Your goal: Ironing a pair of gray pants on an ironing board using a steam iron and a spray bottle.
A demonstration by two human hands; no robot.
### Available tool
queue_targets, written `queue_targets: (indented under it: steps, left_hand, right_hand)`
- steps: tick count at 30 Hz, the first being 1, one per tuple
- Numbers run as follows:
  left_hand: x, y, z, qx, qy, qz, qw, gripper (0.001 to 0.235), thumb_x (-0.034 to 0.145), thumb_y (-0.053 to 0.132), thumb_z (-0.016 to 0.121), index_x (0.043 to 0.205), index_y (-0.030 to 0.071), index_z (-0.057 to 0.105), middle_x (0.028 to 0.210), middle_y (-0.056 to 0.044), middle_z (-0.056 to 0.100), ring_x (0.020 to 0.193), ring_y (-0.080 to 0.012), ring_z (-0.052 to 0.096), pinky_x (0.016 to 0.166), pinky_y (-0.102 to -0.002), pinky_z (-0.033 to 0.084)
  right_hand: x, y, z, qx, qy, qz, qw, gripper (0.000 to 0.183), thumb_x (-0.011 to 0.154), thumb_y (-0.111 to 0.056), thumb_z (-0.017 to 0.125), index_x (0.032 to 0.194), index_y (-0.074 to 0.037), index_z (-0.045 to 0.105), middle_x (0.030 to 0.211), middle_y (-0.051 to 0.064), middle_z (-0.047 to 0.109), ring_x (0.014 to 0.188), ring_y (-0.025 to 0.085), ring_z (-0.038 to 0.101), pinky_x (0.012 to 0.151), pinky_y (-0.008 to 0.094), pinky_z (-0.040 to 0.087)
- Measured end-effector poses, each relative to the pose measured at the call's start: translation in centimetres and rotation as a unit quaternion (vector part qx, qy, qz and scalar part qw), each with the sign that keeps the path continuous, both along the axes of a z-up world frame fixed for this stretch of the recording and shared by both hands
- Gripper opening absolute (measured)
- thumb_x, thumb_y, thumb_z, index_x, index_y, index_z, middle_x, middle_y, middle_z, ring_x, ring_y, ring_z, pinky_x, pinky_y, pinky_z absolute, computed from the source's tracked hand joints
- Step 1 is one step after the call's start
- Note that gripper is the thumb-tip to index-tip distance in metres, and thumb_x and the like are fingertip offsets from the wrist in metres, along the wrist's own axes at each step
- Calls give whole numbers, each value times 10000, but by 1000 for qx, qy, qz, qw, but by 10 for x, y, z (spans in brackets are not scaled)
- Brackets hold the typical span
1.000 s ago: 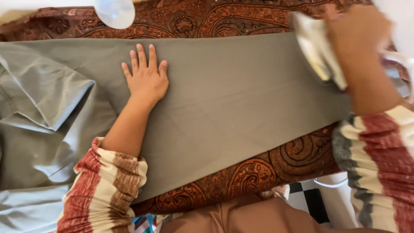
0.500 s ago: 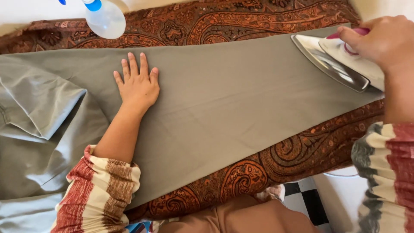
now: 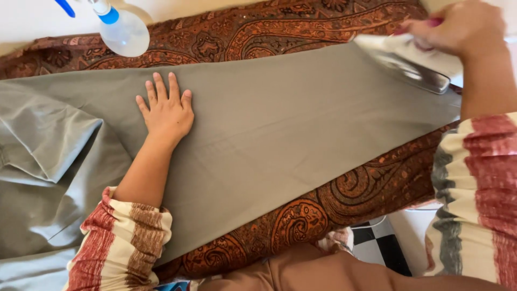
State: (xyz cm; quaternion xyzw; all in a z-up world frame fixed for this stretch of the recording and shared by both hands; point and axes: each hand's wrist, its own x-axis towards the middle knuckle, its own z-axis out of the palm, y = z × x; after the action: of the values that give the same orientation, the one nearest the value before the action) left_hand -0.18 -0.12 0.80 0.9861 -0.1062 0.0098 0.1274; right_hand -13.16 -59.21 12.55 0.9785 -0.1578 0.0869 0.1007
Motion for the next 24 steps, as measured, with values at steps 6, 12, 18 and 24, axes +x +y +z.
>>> queue_targets:
  steps: [6,12,18,24]
  left_hand:
    - [1,-3,1,8,10,2,1000,720,1046,497,256,1635,84,204,1693,-220,123,1546,-435,98,1178,-669,37]
    - [4,0,2,-6,27,-2,1000,727,1042,516,248,1638,103,193,1700,-208,94,1552,-429,60,1173,-688,5]
    - [-2,-1,25,45,121,19,991,670,1088,549,161,1674,229,102,1739,-110,-3,1592,-351,-23,1233,-656,-71]
    - [-5,-1,28,31,117,12,993,679,1091,568,149,1672,221,98,1736,-124,-2,1593,-352,-21,1234,-652,-71]
  right_hand:
    - [22,86,26,42,135,45,989,721,944,-841,499,1089,-210,814,665,83,698,596,205,591,522,326,395]
    - [15,246,58,54,205,150,966,730,843,-882,429,958,-261,794,752,5,730,669,204,645,600,329,468]
    - [-27,327,55,109,207,197,952,596,840,-740,393,921,-283,768,828,77,746,880,353,726,791,475,553]
    - [-56,251,40,83,117,40,989,587,979,-667,417,1088,-227,790,891,143,782,908,371,752,799,439,567]
